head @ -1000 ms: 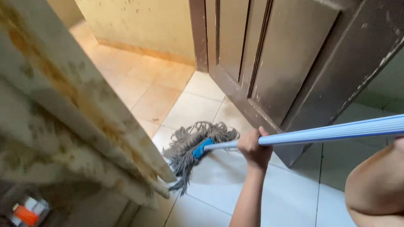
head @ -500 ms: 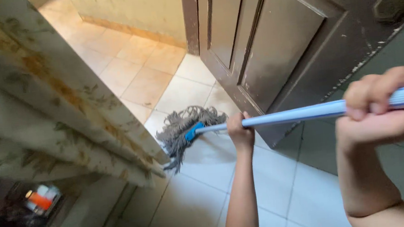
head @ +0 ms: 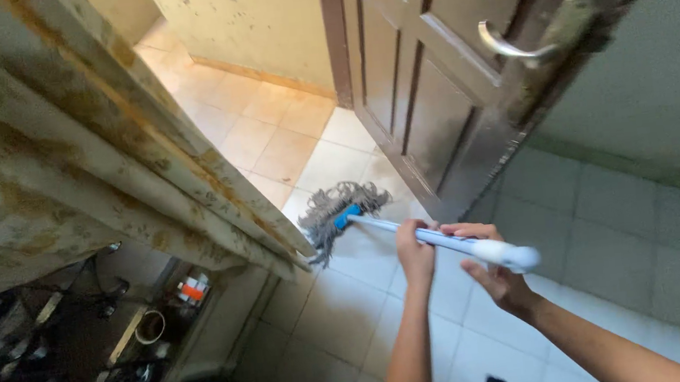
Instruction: Mop the tiled floor using a mop and a bucket of water.
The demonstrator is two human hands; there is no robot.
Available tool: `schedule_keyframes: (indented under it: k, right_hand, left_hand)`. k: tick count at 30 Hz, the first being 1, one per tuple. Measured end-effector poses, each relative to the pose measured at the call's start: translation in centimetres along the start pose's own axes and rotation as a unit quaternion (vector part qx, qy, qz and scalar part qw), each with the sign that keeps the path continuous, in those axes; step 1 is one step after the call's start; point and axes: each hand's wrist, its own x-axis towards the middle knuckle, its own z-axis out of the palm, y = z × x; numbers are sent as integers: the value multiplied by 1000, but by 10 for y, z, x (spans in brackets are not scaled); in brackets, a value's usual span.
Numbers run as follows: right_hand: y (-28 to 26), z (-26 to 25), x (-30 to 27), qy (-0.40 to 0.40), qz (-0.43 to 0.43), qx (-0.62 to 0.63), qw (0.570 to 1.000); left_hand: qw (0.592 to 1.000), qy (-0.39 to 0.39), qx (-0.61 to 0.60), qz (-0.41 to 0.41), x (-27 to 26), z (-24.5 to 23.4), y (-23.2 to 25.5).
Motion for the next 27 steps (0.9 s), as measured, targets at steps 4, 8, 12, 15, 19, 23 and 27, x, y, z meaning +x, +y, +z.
schedule_keyframes:
  k: [4,8,12,15,19,23,27]
  right_hand:
    - [-37,-33,-16,-101,18,53,993]
    - [-49,-56,-37,-171,40,-8,984]
    - [-78,-95,-52,-195,35,-26,980]
    - [-125,-140,-47,-198,70,-23,977]
    - [-178,-190,-42,-204,98,-34,974]
    - [-197,-222,-58,-206,156,-61,964]
    - [-211,-233,-57,-186,177,-59,965]
  left_hand:
    - [994,-83,48,-53,-29,-1,-15]
    - [992,-88,83,-34,-67,14,-18]
    - [980,-144,135,-4,-93,25,27]
    - [969,-199,141,-34,-111,46,84]
    - [935,-326,136,-40,-143,84,131]
    - [939,-342,44,0,-185,118,135]
    - [868,-494,39,-4,-183,137,135]
